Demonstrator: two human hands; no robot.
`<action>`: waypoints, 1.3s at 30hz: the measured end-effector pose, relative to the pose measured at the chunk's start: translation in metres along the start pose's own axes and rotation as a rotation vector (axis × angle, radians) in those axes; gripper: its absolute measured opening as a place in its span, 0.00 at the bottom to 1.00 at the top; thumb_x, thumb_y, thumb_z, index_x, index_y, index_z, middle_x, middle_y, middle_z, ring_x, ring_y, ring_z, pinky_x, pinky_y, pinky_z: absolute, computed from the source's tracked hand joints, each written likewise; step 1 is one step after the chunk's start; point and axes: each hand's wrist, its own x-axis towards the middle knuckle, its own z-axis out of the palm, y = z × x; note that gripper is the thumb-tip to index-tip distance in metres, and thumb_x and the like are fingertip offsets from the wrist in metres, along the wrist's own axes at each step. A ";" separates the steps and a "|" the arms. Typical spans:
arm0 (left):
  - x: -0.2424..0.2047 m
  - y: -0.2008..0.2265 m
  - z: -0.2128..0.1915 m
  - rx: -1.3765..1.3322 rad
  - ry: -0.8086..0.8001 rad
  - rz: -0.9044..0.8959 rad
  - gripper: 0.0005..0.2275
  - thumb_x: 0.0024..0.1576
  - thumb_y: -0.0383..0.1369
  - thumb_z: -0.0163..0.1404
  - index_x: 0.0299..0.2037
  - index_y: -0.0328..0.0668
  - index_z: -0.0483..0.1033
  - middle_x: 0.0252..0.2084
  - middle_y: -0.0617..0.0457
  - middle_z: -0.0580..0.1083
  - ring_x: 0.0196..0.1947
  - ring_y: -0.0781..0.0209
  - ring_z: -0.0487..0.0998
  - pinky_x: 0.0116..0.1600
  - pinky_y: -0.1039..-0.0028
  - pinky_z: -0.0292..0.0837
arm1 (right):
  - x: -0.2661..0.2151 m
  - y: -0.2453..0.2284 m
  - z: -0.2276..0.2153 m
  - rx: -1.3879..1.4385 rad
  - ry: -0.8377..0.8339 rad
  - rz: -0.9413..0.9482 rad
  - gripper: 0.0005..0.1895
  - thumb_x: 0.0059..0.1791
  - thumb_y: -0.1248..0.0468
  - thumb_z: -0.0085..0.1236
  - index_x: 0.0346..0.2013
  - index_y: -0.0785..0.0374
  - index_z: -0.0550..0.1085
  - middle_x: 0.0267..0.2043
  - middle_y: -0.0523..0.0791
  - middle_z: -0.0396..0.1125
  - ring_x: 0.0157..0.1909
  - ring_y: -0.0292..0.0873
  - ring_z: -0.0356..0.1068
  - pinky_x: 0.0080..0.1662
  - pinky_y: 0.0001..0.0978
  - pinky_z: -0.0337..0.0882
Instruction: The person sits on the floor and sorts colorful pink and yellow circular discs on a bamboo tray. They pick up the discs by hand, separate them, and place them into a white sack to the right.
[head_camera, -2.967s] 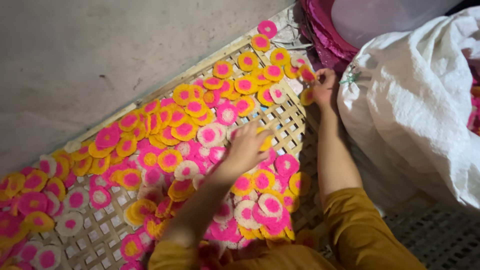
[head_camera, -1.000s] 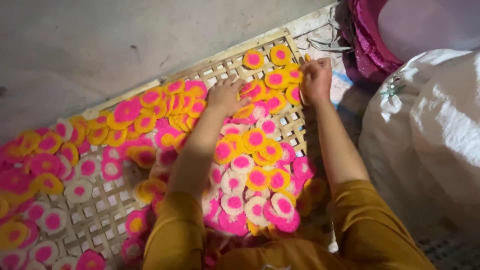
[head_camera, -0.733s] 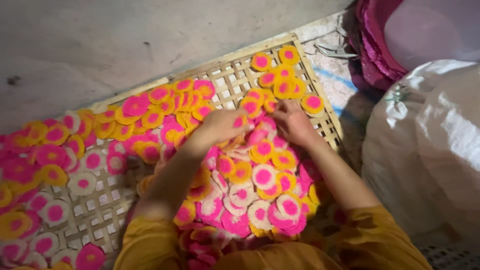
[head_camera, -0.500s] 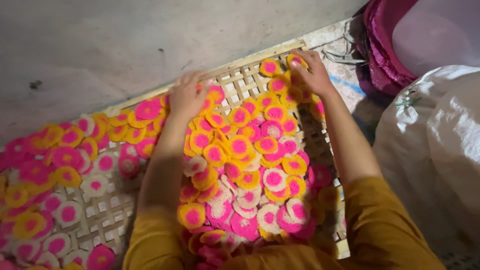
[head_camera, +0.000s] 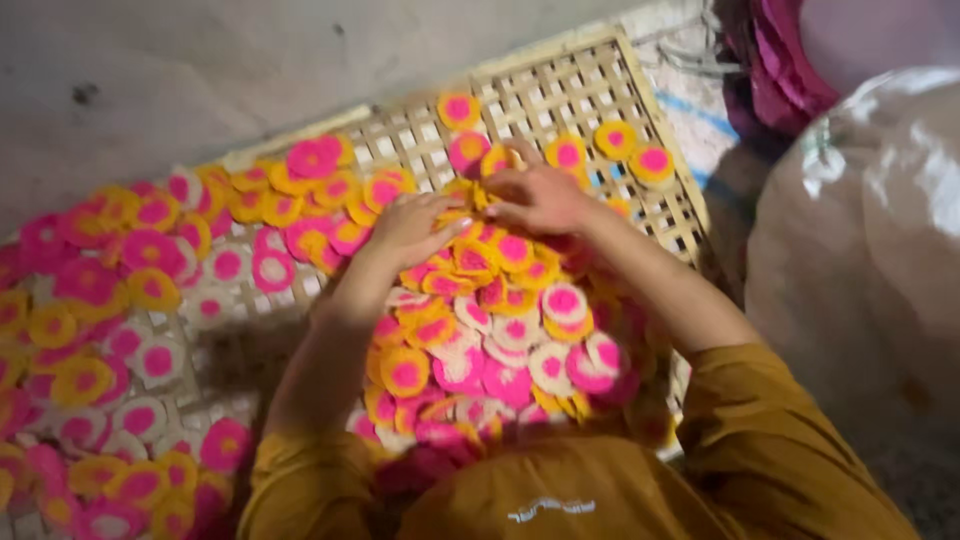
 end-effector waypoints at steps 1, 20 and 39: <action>-0.015 0.005 -0.001 -0.022 -0.049 -0.014 0.23 0.62 0.54 0.44 0.60 0.53 0.74 0.58 0.47 0.75 0.60 0.44 0.72 0.65 0.56 0.63 | -0.011 -0.010 0.003 0.053 -0.051 0.000 0.28 0.45 0.43 0.62 0.56 0.49 0.77 0.70 0.62 0.57 0.57 0.62 0.68 0.56 0.49 0.70; -0.141 0.048 0.035 -0.114 0.205 -0.151 0.34 0.50 0.51 0.61 0.66 0.50 0.66 0.72 0.40 0.58 0.69 0.36 0.58 0.69 0.51 0.54 | -0.081 -0.008 0.037 0.247 0.033 0.361 0.32 0.49 0.32 0.50 0.59 0.44 0.75 0.65 0.47 0.71 0.66 0.53 0.71 0.66 0.46 0.69; -0.209 0.114 0.067 -2.107 0.625 -0.069 0.24 0.62 0.40 0.53 0.66 0.38 0.67 0.63 0.44 0.70 0.62 0.48 0.71 0.63 0.57 0.70 | -0.212 -0.097 0.003 0.090 0.281 0.219 0.17 0.52 0.60 0.60 0.57 0.50 0.76 0.53 0.51 0.67 0.57 0.57 0.69 0.56 0.49 0.71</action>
